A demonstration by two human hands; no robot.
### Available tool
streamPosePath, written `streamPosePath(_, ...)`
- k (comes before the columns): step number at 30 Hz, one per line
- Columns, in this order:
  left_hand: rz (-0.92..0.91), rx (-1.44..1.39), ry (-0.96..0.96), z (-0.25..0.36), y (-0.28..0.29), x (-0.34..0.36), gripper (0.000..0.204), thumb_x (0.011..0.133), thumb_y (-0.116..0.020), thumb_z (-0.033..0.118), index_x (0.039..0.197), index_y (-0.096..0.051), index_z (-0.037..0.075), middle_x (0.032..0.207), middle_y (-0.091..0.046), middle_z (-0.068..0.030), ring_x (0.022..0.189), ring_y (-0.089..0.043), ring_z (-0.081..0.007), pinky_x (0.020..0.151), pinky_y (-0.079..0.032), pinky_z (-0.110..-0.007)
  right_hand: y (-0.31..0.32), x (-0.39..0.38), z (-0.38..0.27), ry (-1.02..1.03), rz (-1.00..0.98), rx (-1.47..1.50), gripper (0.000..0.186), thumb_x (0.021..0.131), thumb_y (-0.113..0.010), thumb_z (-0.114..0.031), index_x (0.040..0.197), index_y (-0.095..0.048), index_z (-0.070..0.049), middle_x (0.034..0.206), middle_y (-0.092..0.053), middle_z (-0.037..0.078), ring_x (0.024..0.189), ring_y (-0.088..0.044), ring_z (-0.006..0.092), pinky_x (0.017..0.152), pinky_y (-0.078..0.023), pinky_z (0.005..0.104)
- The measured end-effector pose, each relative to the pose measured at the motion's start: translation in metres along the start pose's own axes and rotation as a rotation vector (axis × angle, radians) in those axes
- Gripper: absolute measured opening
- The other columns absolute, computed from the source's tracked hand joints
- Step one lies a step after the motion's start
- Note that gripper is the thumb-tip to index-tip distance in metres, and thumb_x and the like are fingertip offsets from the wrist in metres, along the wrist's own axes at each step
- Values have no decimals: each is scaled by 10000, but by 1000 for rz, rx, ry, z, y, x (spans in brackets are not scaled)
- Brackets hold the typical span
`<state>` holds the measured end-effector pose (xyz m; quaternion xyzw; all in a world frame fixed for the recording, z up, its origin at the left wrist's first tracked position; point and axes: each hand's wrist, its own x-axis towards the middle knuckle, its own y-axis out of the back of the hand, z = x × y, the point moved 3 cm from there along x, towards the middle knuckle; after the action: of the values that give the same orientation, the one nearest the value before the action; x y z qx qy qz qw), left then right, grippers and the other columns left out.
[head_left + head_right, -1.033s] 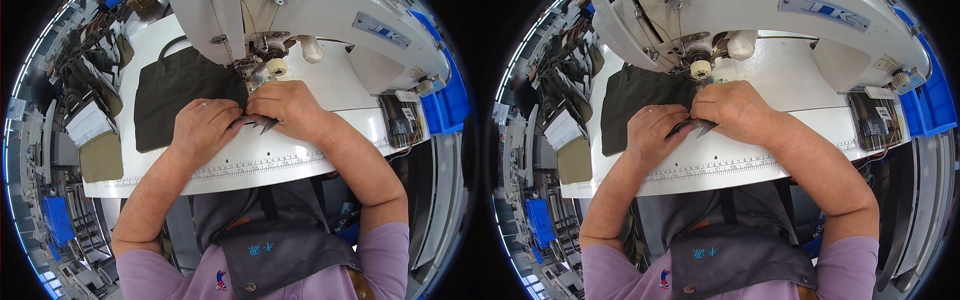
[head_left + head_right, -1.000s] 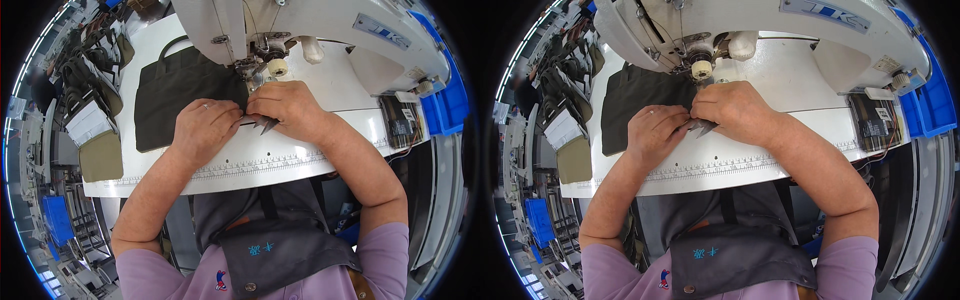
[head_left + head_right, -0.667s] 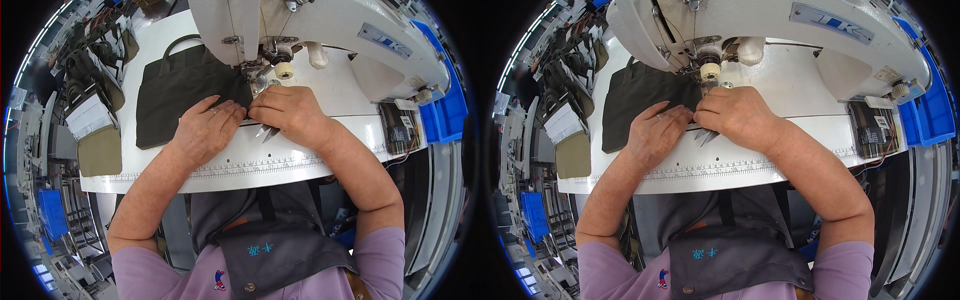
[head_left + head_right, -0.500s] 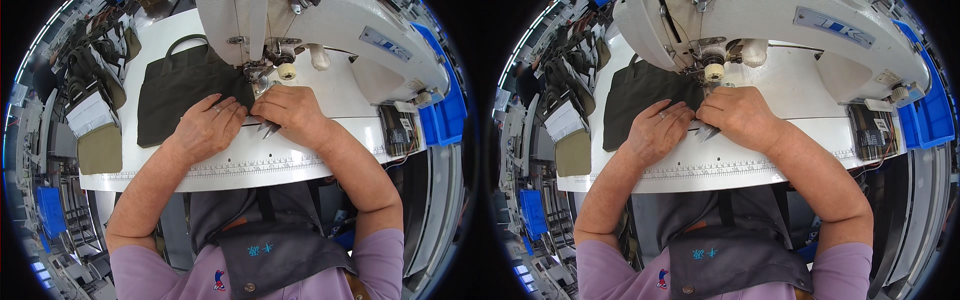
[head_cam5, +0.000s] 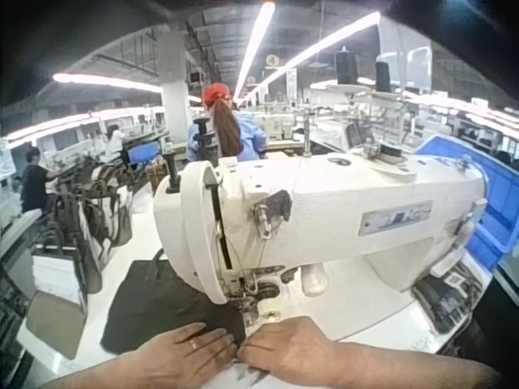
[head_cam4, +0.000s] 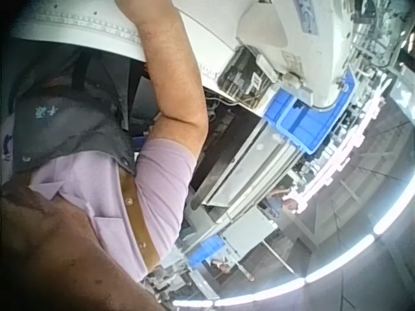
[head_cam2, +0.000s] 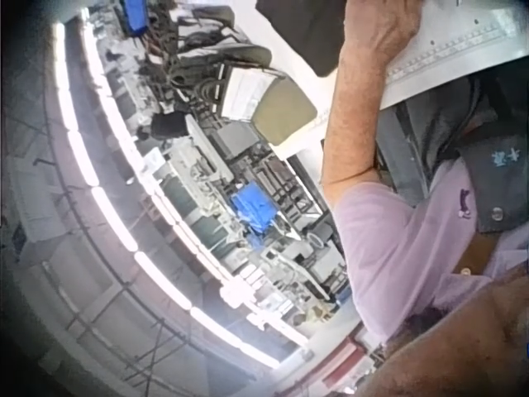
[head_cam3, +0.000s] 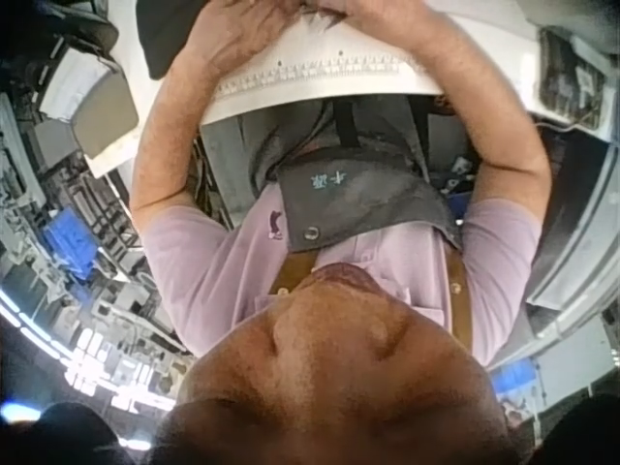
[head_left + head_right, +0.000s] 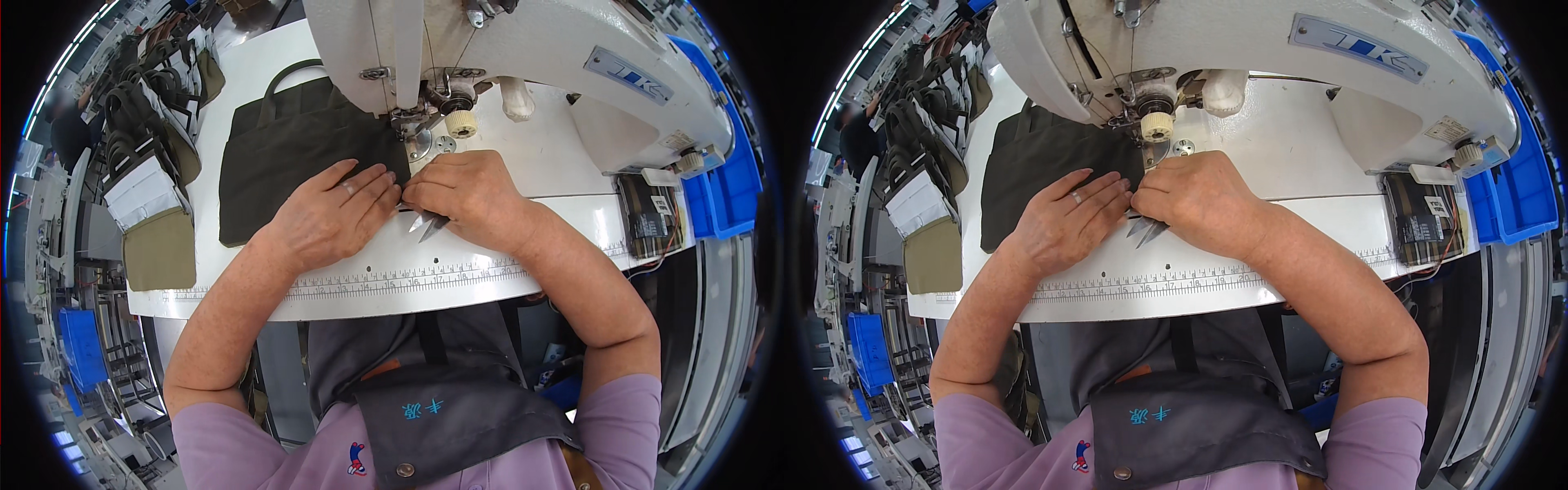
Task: Sewing components of a dark green bag using an industrial sewing machine.
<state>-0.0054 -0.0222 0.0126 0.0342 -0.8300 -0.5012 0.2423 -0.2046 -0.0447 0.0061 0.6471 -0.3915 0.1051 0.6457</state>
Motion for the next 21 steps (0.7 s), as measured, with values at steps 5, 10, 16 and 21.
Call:
streamPosePath(5,-22,-186,68,0,9,-4,366,856,-633,101,1209,-673,15,1242,-712,-105,1177,-687,-239,1081,-508,-440,-1,-1,0,-38,-52,32,122,732,-746,-98,845,-698,-97,829,-687,13,807,-698,207,656,-573,344)
streamPosePath(10,-134,-364,117,-5,11,-7,414,849,-615,82,1258,-673,71,1305,-687,-79,1261,-637,-240,1148,-444,-480,8,0,-5,-50,-24,86,122,743,-766,-156,838,-711,-104,817,-656,14,798,-681,210,653,-565,362)
streamPosePath(16,-183,-521,205,-11,3,-6,490,827,-595,3,1293,-685,120,1382,-650,-44,1333,-581,-227,1193,-395,-482,12,-5,0,-174,-153,117,187,740,-811,-181,905,-743,-124,881,-638,14,800,-672,226,649,-555,382)
streamPosePath(21,-166,-566,226,-28,-13,-6,549,794,-600,-55,1312,-684,105,1407,-637,-44,1328,-580,-243,1190,-408,-470,7,-5,9,-290,-176,82,243,758,-797,-161,997,-764,-137,893,-641,26,827,-681,255,652,-551,394)
